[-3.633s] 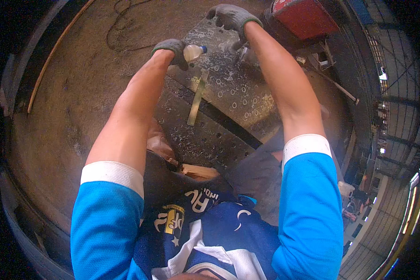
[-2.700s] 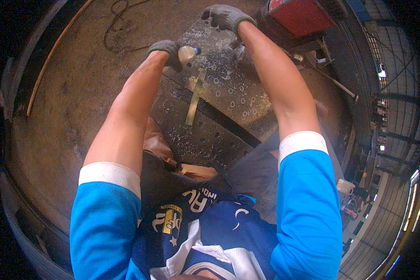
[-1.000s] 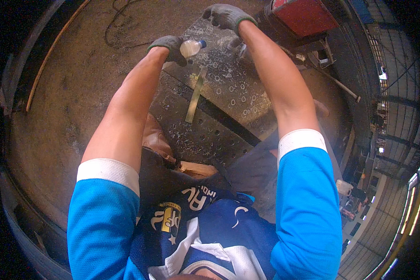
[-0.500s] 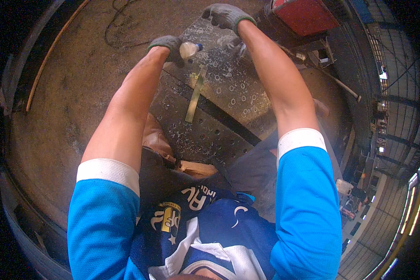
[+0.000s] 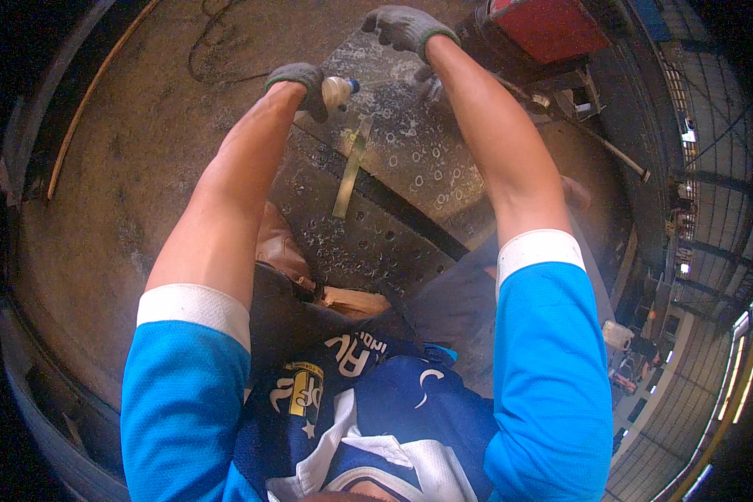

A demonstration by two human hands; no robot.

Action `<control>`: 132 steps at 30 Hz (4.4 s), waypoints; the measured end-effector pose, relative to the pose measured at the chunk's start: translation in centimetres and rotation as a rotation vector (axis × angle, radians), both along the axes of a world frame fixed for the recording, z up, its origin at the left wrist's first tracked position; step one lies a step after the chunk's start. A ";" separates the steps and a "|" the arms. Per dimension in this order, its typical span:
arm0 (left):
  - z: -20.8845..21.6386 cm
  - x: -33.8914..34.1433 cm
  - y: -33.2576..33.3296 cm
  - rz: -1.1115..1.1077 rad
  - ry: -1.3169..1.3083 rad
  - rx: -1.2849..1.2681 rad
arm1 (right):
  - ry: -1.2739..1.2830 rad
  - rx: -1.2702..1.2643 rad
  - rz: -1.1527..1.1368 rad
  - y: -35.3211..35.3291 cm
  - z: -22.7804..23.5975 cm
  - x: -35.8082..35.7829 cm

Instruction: The person sits at a drill press and drills holes into a metal plate. They repeatedly position the plate, lower the drill to cut holes, and apply liquid from a bottle to the work area between drilling cycles.

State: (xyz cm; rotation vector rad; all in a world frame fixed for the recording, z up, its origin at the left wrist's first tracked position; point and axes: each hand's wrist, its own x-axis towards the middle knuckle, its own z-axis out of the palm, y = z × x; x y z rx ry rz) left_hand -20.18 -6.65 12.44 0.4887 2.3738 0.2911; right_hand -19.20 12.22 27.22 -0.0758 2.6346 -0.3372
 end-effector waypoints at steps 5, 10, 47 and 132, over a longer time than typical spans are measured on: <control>-0.5 -0.5 -0.5 -0.132 0.036 -0.026 | -0.102 -0.200 -0.355 -0.4 0.8 0.4; -0.3 -0.2 -0.2 -0.011 0.020 0.019 | -0.048 -0.114 -0.207 0.6 -1.1 -0.9; -0.6 0.1 0.0 0.022 0.066 -0.033 | 0.118 -0.176 0.214 6.1 -7.8 -4.9; -1.3 0.0 -0.2 -0.191 0.181 -0.041 | 0.061 -0.145 -0.076 2.3 -6.0 -1.9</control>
